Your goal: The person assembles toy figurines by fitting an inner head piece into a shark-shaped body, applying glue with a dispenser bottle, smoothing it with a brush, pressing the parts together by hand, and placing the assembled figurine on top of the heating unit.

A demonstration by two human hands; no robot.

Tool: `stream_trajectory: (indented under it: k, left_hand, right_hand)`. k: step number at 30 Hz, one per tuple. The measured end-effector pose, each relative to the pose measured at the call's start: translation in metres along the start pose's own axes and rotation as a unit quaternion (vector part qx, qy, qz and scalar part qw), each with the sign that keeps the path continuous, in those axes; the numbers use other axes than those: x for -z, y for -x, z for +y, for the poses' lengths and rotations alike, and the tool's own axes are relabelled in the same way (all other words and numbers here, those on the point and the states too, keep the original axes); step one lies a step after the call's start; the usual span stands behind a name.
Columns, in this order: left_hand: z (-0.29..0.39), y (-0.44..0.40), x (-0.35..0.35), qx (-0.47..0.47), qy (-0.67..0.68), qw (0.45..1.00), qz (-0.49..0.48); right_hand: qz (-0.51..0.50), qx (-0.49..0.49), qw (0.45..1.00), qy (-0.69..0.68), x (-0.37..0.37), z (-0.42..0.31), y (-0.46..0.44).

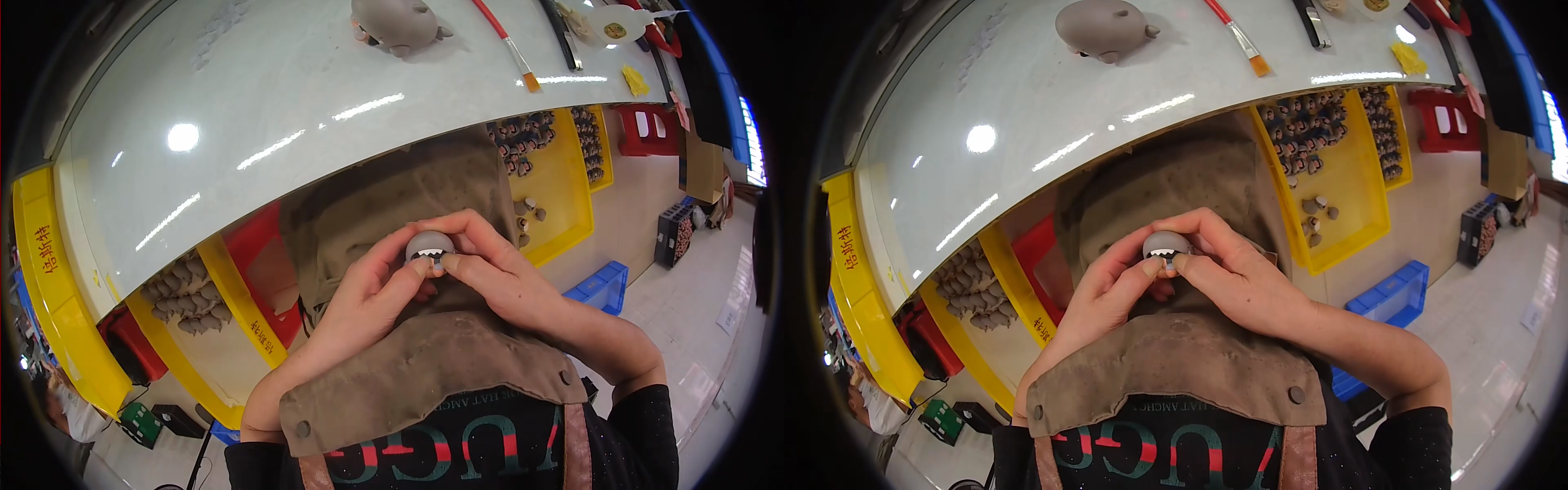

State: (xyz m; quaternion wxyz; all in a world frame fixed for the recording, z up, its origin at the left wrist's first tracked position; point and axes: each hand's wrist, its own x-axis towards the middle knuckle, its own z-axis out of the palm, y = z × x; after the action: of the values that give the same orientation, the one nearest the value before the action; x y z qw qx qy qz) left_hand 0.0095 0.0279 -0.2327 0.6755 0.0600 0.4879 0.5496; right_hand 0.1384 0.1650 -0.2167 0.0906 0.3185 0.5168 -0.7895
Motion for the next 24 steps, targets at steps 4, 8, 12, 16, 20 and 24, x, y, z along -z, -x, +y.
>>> stream_trajectory:
  k: [4,8,12,16,20,24]
  left_hand:
    - [0.001,0.000,-0.001,-0.001,-0.004,1.000,0.000]
    - [0.001,0.000,0.000,0.000,-0.006,1.000,-0.002]
    - [0.000,0.000,-0.001,-0.002,0.002,1.000,-0.004]
    - [-0.002,0.001,0.000,-0.005,0.006,1.000,0.000]
    - [-0.002,0.001,0.000,-0.002,0.014,1.000,0.000]
    - [-0.002,0.000,0.000,-0.005,0.014,1.000,-0.004]
  right_hand:
    - [-0.015,-0.013,1.000,-0.004,0.001,-0.004,0.000]
    - [-0.016,-0.011,1.000,-0.001,0.002,-0.003,0.000]
    - [-0.005,0.005,1.000,0.004,0.001,0.000,-0.001]
    - [0.006,0.013,1.000,0.012,0.001,0.005,-0.001]
    - [0.002,0.019,1.000,0.006,0.001,0.006,-0.001]
    - [-0.001,0.023,1.000,-0.004,0.000,0.004,-0.001]
